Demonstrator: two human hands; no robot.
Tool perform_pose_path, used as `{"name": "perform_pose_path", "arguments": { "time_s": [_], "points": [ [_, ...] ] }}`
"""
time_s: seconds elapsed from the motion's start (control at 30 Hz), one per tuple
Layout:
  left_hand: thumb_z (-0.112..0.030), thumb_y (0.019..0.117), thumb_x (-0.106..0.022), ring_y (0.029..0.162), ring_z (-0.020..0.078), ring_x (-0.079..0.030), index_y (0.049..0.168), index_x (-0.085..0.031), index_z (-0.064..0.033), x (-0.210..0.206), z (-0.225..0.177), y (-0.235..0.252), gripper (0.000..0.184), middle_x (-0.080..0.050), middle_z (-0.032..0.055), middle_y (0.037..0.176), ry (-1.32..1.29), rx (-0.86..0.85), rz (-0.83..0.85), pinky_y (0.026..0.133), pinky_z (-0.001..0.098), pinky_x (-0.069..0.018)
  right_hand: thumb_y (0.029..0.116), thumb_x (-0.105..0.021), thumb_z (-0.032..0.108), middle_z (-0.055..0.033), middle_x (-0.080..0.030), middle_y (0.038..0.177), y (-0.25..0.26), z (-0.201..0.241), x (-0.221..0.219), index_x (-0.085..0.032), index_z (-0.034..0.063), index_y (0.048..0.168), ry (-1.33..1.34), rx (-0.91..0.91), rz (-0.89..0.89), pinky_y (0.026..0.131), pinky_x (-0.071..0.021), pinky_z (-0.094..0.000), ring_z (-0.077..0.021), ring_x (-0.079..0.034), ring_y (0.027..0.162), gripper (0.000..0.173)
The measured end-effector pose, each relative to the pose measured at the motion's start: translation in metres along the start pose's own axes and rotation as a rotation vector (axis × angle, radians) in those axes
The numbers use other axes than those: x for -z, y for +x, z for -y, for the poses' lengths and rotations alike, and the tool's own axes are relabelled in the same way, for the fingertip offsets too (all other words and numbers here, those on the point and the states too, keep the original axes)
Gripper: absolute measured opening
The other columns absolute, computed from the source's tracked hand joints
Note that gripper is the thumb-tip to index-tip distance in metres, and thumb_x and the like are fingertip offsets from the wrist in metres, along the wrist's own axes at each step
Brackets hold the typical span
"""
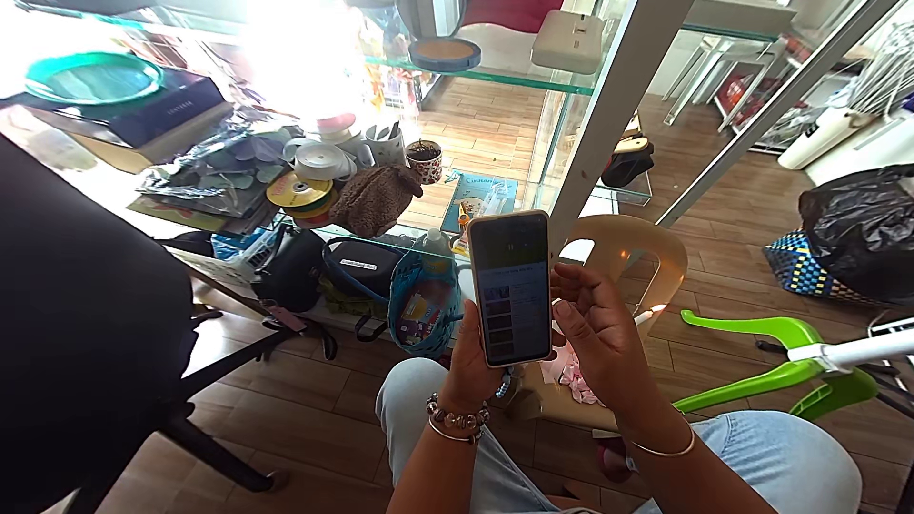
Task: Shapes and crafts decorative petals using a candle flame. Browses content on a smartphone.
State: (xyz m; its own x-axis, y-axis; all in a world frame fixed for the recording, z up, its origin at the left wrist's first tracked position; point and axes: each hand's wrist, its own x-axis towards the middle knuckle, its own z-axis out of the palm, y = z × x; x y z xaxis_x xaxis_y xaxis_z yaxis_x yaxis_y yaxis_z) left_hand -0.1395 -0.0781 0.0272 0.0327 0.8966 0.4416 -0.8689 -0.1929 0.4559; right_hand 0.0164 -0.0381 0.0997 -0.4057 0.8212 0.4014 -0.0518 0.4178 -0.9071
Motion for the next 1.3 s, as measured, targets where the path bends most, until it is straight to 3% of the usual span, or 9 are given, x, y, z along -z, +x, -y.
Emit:
{"name": "perform_pose_path", "arguments": {
  "time_s": [0.2,0.33,0.4,0.5,0.8,1.1,1.3],
  "points": [
    [-0.059,0.1014,-0.048,0.114,0.0160,-0.069,0.132,-0.067,-0.0186,0.0000,0.0006,-0.0013,0.054,-0.072,0.0057,0.122,0.015,-0.027,-0.051,0.099,0.0357,-0.0564,0.1028,-0.057,0.030,-0.0068,-0.064,0.131,-0.0030,-0.0013,-0.0035,-0.049,0.0075,0.144,0.011,-0.011,0.017,0.091,-0.0583,-0.0287,-0.0157,-0.066,0.113,0.048],
    [-0.059,0.1016,-0.047,0.114,0.0156,-0.069,0.132,-0.066,-0.0191,-0.0005,0.0001,-0.0009,0.054,-0.072,0.0053,0.122,0.031,-0.042,-0.064,0.099,0.0355,-0.0562,0.1020,-0.059,0.028,-0.0089,-0.063,0.132,-0.0050,-0.0045,-0.0057,-0.044,0.0044,0.148,0.018,-0.017,0.034,0.094,-0.0575,-0.0287,-0.0156,-0.065,0.116,0.054],
    [-0.059,0.1023,-0.045,0.114,0.0151,-0.069,0.133,-0.066,-0.0193,-0.0009,-0.0001,-0.0008,0.055,-0.072,0.0048,0.122,0.038,-0.048,-0.062,0.099,0.0352,-0.0561,0.1009,-0.061,0.026,-0.0081,-0.064,0.128,-0.0056,-0.0058,-0.0063,-0.043,0.0051,0.150,0.011,-0.031,0.043,0.091,-0.0581,-0.0264,-0.0139,-0.066,0.112,0.056],
    [-0.060,0.1022,-0.045,0.115,0.0155,-0.068,0.133,-0.067,-0.0191,-0.0007,-0.0001,-0.0009,0.055,-0.072,0.0052,0.123,0.025,-0.042,-0.063,0.099,0.0356,-0.0558,0.0975,-0.065,0.023,-0.0068,-0.065,0.124,-0.0056,-0.0065,-0.0059,-0.041,0.0086,0.152,-0.012,-0.081,0.075,0.083,-0.0599,-0.0243,-0.0125,-0.068,0.104,0.062],
    [-0.063,0.0999,-0.047,0.112,0.0159,-0.069,0.132,-0.066,-0.0204,0.0002,0.0001,-0.0004,0.057,-0.072,0.0056,0.121,0.068,-0.025,-0.105,0.097,0.0351,-0.0568,0.0883,-0.075,0.019,-0.0069,-0.064,0.121,-0.0017,-0.0059,-0.0024,-0.043,0.0084,0.152,-0.108,-0.194,0.146,0.083,-0.0586,-0.0206,-0.0086,-0.068,0.099,0.072],
    [-0.062,0.0995,-0.049,0.112,0.0164,-0.069,0.131,-0.067,-0.0196,-0.0007,0.0012,-0.0002,0.056,-0.072,0.0062,0.121,0.044,-0.009,-0.122,0.097,0.0357,-0.0571,0.0916,-0.072,0.017,-0.0053,-0.067,0.115,0.0005,-0.0049,-0.0011,-0.051,0.0094,0.144,-0.071,-0.254,0.108,0.077,-0.0614,-0.0236,-0.0104,-0.070,0.091,0.057],
    [-0.062,0.0993,-0.049,0.112,0.0160,-0.070,0.130,-0.067,-0.0203,-0.0025,0.0010,-0.0001,0.055,-0.073,0.0055,0.120,0.064,-0.015,-0.140,0.097,0.0359,-0.0572,0.0929,-0.071,0.017,-0.0049,-0.067,0.115,0.0020,-0.0053,-0.0008,-0.052,0.0102,0.143,-0.077,-0.257,0.105,0.078,-0.0614,-0.0239,-0.0108,-0.070,0.095,0.054]
  ]
}}
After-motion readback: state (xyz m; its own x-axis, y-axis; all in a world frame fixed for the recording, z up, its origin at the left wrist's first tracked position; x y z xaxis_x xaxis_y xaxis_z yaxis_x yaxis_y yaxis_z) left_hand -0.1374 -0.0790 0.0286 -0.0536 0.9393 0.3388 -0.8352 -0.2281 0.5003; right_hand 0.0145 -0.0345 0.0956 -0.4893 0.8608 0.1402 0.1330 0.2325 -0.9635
